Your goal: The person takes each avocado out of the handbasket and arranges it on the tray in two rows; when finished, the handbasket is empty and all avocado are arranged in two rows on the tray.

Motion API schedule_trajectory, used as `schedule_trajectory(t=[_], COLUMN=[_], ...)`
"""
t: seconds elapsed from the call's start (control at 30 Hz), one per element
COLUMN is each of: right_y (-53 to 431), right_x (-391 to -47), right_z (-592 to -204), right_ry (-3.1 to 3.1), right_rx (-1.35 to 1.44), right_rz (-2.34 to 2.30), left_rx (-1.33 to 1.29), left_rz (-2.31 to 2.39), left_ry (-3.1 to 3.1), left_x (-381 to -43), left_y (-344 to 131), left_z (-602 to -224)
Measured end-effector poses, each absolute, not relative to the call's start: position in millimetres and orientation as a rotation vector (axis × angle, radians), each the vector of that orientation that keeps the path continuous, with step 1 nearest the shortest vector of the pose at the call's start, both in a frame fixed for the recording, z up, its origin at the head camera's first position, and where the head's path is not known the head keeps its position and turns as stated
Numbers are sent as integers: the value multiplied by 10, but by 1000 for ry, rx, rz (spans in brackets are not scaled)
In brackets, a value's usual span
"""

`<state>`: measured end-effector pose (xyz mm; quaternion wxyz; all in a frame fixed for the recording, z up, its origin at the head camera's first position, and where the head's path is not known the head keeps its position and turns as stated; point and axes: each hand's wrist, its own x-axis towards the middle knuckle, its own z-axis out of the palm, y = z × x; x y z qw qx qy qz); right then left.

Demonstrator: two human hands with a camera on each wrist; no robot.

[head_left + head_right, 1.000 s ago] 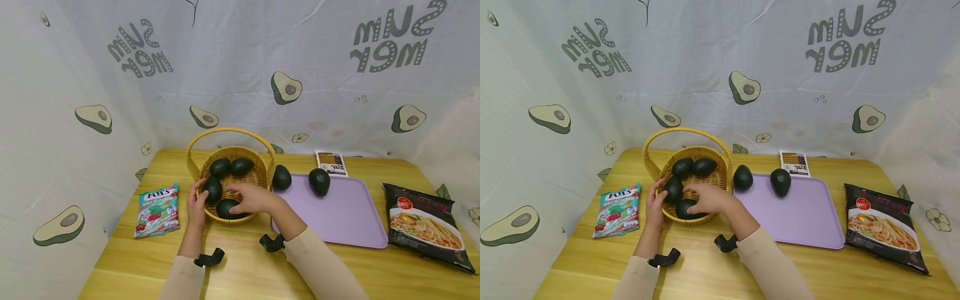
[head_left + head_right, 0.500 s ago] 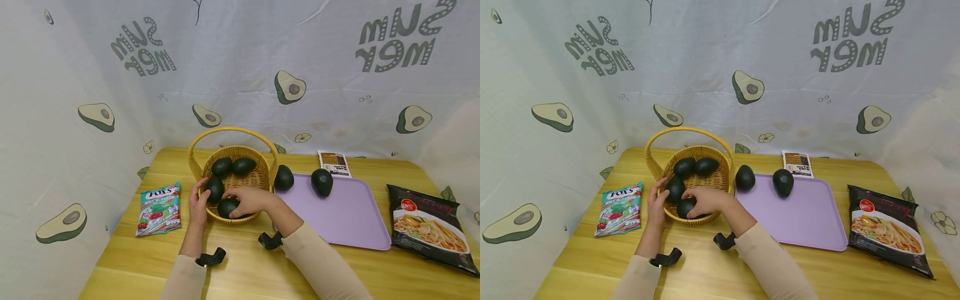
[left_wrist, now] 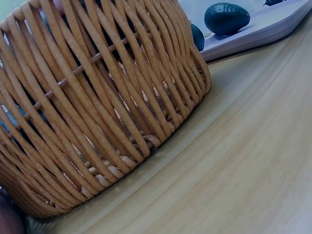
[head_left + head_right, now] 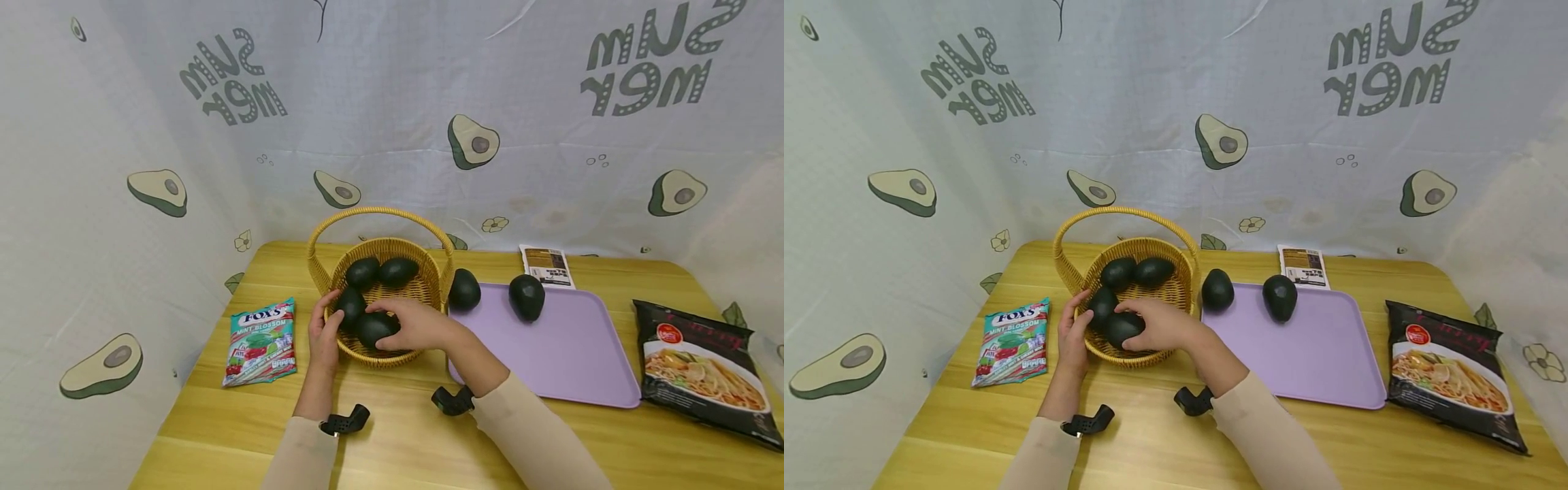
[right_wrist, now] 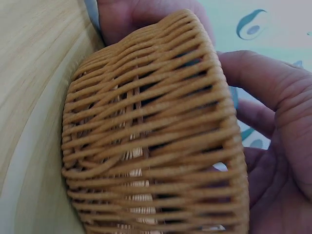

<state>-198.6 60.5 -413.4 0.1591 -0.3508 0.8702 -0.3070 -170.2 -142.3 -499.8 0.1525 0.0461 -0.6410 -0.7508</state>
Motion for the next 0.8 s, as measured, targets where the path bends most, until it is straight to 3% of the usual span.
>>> schedule_trajectory(t=[0.8], right_y=[1367], right_x=[-1651], right_z=[-3958], right_ry=[2699], right_rx=[-1002], right_rz=[-1125], left_rx=[128], left_rz=[-2173], left_ry=[-1795], left_x=[-1711], left_y=[-1415], left_z=[-5016])
